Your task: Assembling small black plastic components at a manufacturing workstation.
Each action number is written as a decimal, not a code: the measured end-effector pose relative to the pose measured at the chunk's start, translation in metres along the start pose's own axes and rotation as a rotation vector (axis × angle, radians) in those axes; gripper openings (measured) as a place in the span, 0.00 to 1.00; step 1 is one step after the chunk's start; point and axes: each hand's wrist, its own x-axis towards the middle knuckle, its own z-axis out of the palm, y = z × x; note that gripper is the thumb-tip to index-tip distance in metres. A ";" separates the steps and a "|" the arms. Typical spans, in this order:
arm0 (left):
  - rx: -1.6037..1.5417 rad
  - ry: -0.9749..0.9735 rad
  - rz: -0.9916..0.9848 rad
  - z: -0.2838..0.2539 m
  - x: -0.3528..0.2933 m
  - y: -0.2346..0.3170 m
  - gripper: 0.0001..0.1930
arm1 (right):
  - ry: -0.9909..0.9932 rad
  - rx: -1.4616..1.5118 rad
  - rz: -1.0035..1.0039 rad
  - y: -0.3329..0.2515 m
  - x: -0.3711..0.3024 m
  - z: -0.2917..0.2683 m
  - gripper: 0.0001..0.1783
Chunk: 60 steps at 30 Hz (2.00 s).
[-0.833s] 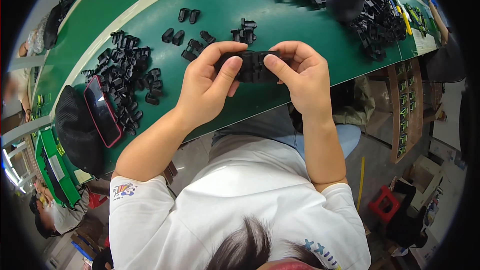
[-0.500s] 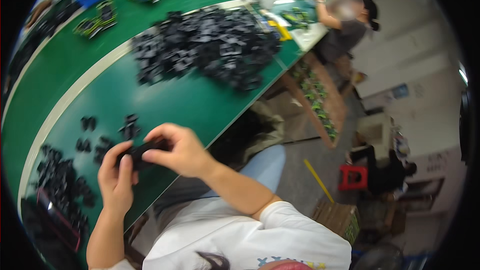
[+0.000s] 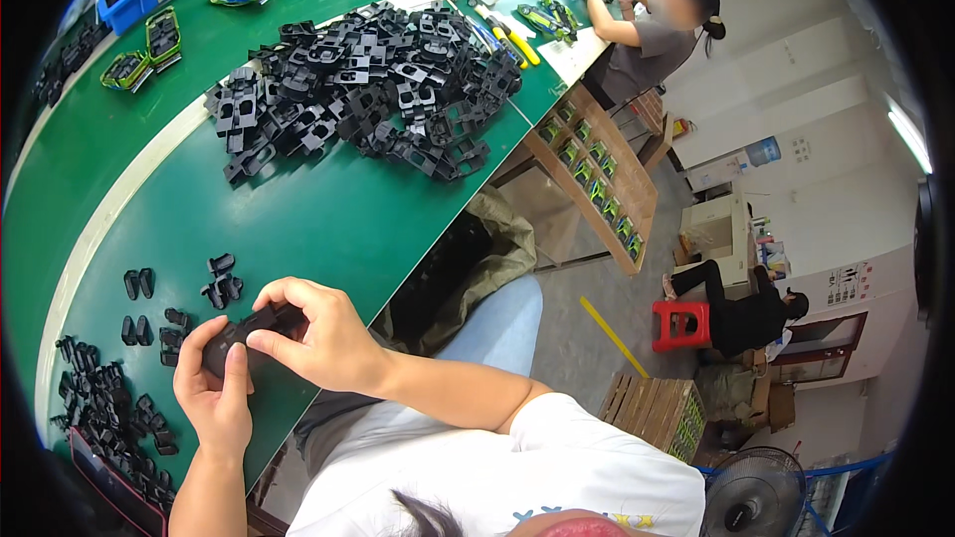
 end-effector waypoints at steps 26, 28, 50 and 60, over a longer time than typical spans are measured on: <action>0.013 -0.224 0.004 0.006 -0.006 0.013 0.23 | -0.137 0.012 -0.084 0.011 -0.014 -0.006 0.09; 0.016 -0.205 0.015 0.007 -0.006 0.011 0.23 | -0.169 -0.094 -0.146 0.014 -0.013 -0.008 0.10; 0.245 -0.159 0.256 0.001 -0.004 0.010 0.18 | -0.100 -0.105 -0.233 0.013 -0.017 0.000 0.10; 0.172 -0.171 0.232 0.005 -0.003 0.010 0.17 | -0.180 -0.084 -0.127 0.013 -0.016 -0.007 0.10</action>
